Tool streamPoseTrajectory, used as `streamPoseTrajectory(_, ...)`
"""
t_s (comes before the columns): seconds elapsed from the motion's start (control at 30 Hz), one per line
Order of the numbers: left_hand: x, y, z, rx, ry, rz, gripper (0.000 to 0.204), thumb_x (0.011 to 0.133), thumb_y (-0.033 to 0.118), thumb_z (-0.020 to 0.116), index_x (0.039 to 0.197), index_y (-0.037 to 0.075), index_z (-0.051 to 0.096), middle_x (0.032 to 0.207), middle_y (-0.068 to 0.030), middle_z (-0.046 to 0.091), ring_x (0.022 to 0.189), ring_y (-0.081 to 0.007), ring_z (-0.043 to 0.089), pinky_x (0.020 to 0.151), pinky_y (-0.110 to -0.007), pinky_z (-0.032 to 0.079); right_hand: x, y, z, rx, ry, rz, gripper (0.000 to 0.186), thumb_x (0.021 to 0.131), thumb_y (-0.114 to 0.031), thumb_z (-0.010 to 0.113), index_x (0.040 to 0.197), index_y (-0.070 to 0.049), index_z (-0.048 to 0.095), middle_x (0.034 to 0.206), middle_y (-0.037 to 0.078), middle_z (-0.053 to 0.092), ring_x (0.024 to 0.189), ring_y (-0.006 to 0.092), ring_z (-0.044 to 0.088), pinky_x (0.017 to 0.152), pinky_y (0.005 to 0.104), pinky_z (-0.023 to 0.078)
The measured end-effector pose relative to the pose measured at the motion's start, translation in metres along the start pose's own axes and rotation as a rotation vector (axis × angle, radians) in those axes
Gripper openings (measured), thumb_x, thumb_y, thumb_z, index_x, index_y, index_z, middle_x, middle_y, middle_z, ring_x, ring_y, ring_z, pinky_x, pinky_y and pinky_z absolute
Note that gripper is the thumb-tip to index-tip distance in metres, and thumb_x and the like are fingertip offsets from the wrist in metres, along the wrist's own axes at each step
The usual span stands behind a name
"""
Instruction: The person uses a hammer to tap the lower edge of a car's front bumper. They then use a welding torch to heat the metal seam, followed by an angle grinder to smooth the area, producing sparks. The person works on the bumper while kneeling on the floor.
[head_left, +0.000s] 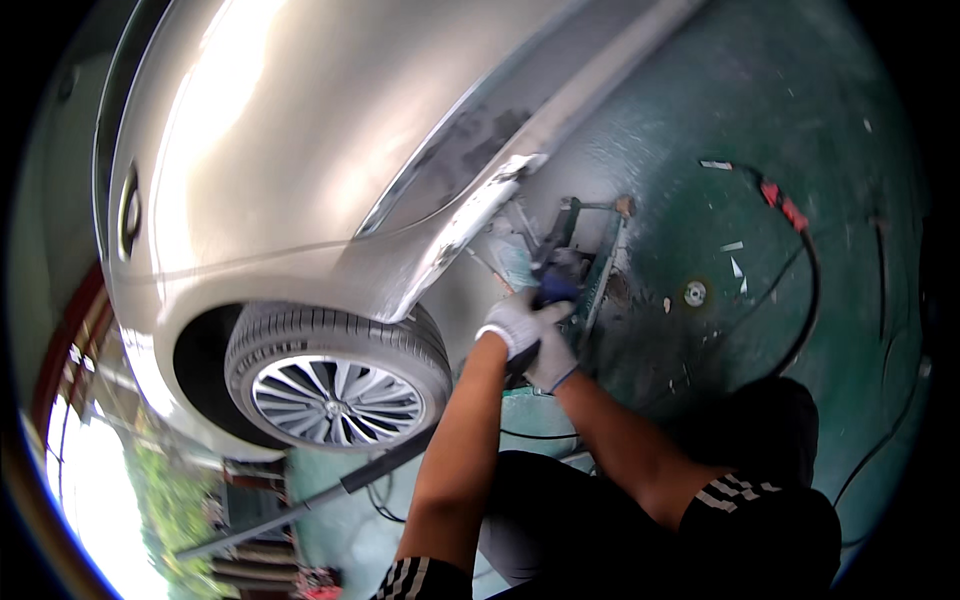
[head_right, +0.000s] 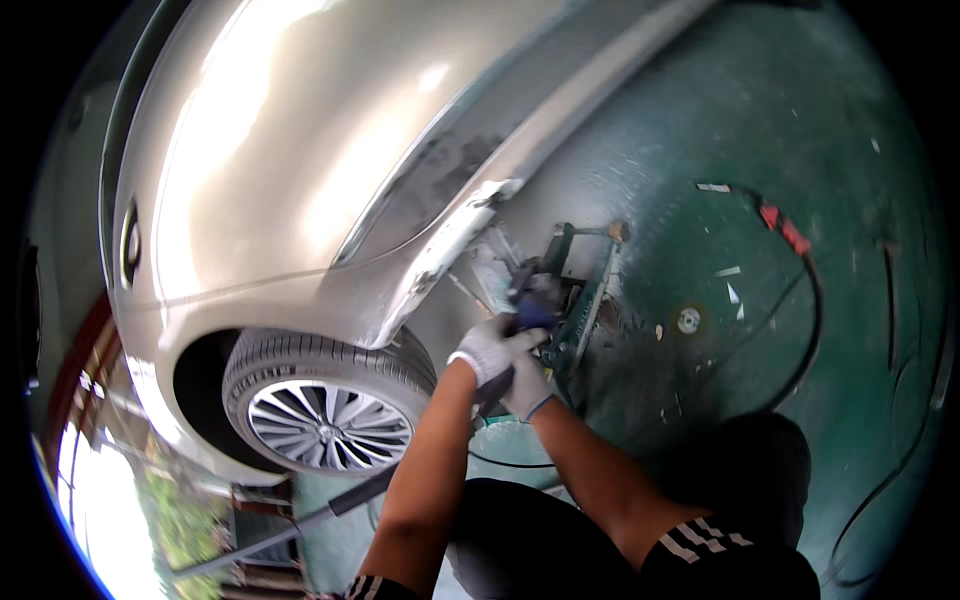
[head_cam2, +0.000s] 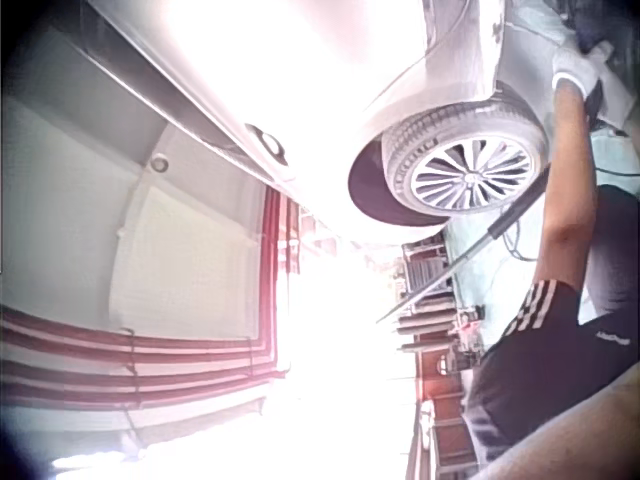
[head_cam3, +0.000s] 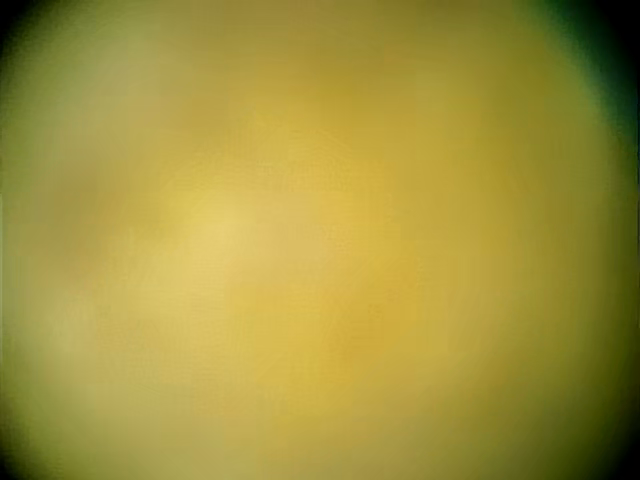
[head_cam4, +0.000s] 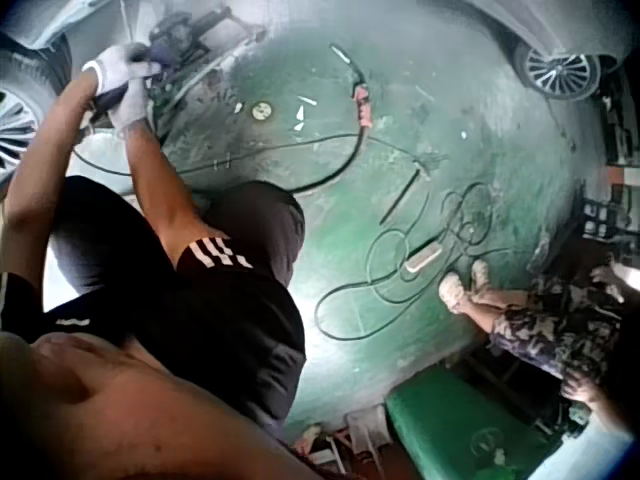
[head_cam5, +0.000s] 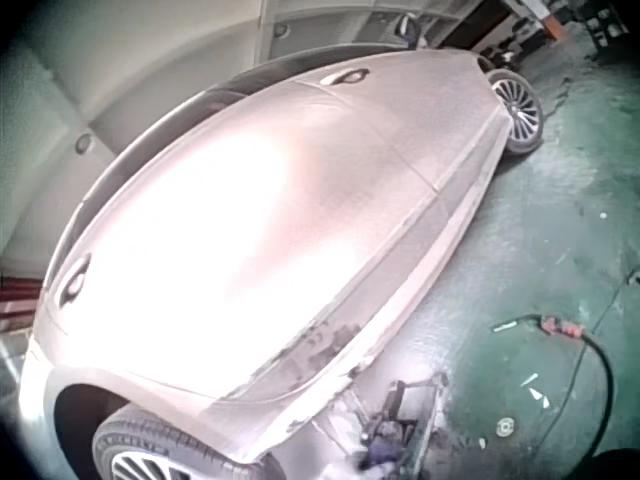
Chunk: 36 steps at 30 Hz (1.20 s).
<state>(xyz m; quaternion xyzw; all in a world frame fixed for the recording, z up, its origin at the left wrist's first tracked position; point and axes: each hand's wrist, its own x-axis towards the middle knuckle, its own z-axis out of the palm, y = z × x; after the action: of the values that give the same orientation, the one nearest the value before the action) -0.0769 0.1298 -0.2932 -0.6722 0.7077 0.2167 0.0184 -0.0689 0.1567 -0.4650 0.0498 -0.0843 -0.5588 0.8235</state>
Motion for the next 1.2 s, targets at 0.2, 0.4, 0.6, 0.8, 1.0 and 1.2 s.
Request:
streamPoseTrajectory(0.2,0.001,0.013,0.034,0.165,-0.102,0.218,0.123,0.078,0.070,0.082,0.168,0.002,0.033,0.162,-0.0301,0.049,0.144,-0.0448,0.056,0.119,-0.046,0.047,-0.036,-0.113,0.021,-0.310,-0.045,-0.070,0.034,0.104,-0.034,0.061,0.127,-0.009,0.067,0.121,0.009,0.073,0.113,0.0255,0.072,0.099,0.0429,0.060)
streamPoseTrajectory(0.4,0.016,0.006,0.022,-0.411,-0.187,0.035,0.110,0.079,0.078,0.081,0.149,-0.005,0.061,0.138,-0.0245,0.071,0.122,-0.0310,0.069,0.107,-0.043,0.053,-0.051,-0.106,0.032,-0.901,0.217,-0.060,0.040,0.098,-0.027,0.071,0.130,-0.002,0.066,0.119,0.011,0.074,0.103,0.0230,0.074,0.092,0.0386,0.059)
streamPoseTrajectory(0.6,-0.005,-0.071,0.019,-0.354,0.236,-0.331,0.054,0.071,0.037,0.090,0.108,-0.001,0.082,0.105,-0.0163,0.082,0.095,-0.0259,0.078,0.092,-0.038,0.059,-0.026,-0.006,0.027,-0.931,0.205,0.081,0.053,0.091,-0.018,0.077,0.138,0.001,0.060,0.119,0.012,0.073,0.099,0.0206,0.073,0.086,0.0370,0.060)
streamPoseTrajectory(0.8,-0.048,-0.090,-0.021,-0.149,0.328,-0.359,0.062,0.069,0.044,0.085,0.111,-0.001,0.081,0.109,-0.0248,0.080,0.106,-0.0377,0.079,0.096,-0.042,0.059,-0.002,0.059,0.008,-0.920,0.030,0.093,0.054,0.091,-0.013,0.074,0.142,-0.008,0.060,0.124,0.015,0.070,0.124,0.0327,0.066,0.104,0.0432,0.056)
streamPoseTrajectory(1.0,-0.050,-0.090,-0.023,-0.081,0.339,-0.349,0.062,0.069,0.045,0.085,0.109,-0.001,0.081,0.110,-0.0270,0.080,0.109,-0.0386,0.078,0.097,-0.042,0.060,0.008,0.045,-0.019,-2.225,-0.521,-0.335,0.060,0.084,-0.016,0.072,0.143,-0.006,0.062,0.144,0.024,0.063,0.138,0.0462,0.053,0.119,0.0495,0.045)
streamPoseTrajectory(1.2,-0.047,-0.082,-0.029,-0.080,0.261,-0.404,0.073,0.067,0.045,0.085,0.122,-0.003,0.078,0.118,-0.0282,0.078,0.114,-0.0386,0.077,0.100,-0.043,0.059,0.014,0.054,-0.018,-1.497,-0.240,-0.088,0.061,0.086,-0.016,0.072,0.145,-0.006,0.059,0.147,0.022,0.061,0.141,0.0418,0.053,0.120,0.0475,0.044)
